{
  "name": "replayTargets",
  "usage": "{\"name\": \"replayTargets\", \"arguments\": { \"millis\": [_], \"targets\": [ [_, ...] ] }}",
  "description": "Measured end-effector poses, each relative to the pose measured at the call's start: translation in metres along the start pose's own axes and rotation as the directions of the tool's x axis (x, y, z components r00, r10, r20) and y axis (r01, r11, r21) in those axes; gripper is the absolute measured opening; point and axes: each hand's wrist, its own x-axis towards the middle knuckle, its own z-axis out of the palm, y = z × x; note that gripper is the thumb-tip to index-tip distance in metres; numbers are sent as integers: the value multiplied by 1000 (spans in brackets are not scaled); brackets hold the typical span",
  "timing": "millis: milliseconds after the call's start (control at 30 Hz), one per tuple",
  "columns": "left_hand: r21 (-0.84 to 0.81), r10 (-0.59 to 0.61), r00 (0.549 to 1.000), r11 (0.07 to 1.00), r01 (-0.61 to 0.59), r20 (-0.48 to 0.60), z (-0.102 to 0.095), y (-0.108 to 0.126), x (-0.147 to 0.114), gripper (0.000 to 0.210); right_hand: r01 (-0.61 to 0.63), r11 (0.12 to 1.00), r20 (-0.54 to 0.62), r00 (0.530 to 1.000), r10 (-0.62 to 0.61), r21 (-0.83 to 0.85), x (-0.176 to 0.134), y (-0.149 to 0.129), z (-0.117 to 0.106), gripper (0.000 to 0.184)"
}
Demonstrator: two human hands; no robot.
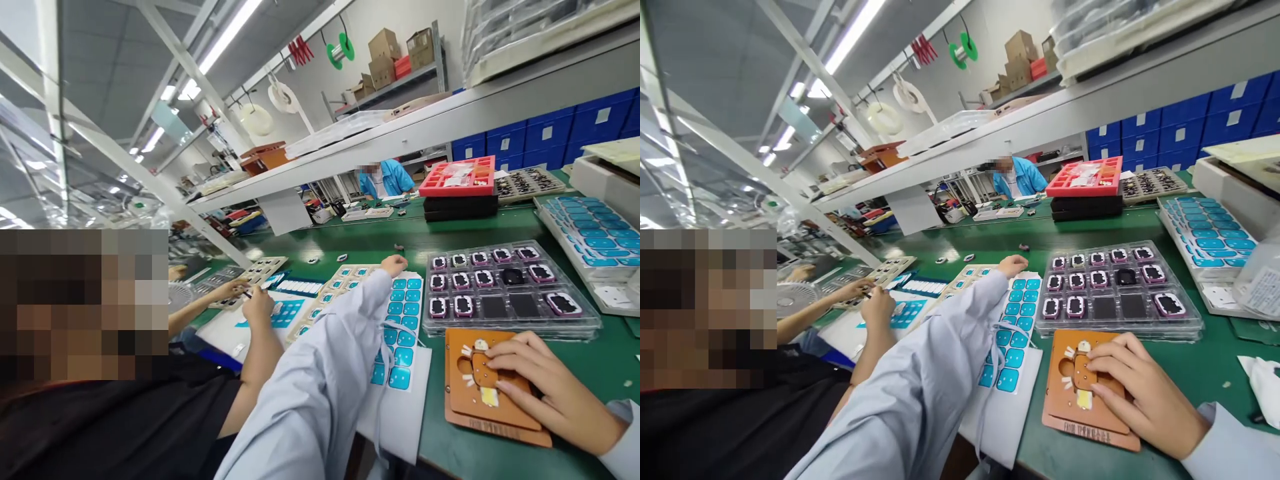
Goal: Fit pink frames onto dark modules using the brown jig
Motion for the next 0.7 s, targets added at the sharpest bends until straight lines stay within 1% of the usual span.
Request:
{"name": "replayTargets", "arguments": {
  "millis": [67, 167, 267, 333, 400, 500, 700],
  "targets": [
    [109, 35, 999, 993, -38, 29, -6, -12, -6, 26, -15, 1000, -28, 999, 15, 2, 1, -3, 1, 21],
    [246, 64, 993, 965, -86, 97, -11, -26, -18, 27, -27, 1000, -40, 999, 27, 1, 3, -5, 3, 21],
    [331, 92, 982, 933, -143, 165, -8, -33, -31, 31, -21, 1000, -26, 999, 21, -8, 2, -4, 4, 21],
    [371, 119, 974, 910, -183, 191, -4, -35, -40, 34, -13, 1000, -18, 1000, 13, -9, 1, -3, 4, 21],
    [409, 145, 971, 888, -212, 189, 1, -36, -49, 38, -21, 1000, -13, 1000, 21, -4, 0, -2, 4, 22],
    [462, 171, 974, 859, -222, 151, 9, -35, -59, 44, -53, 999, -19, 998, 53, 6, -1, -3, 3, 29],
    [523, 168, 983, 832, -183, 76, 27, -27, -68, 51, -39, 999, -31, 999, 38, -23, 0, -4, 1, 32]
  ]
}}
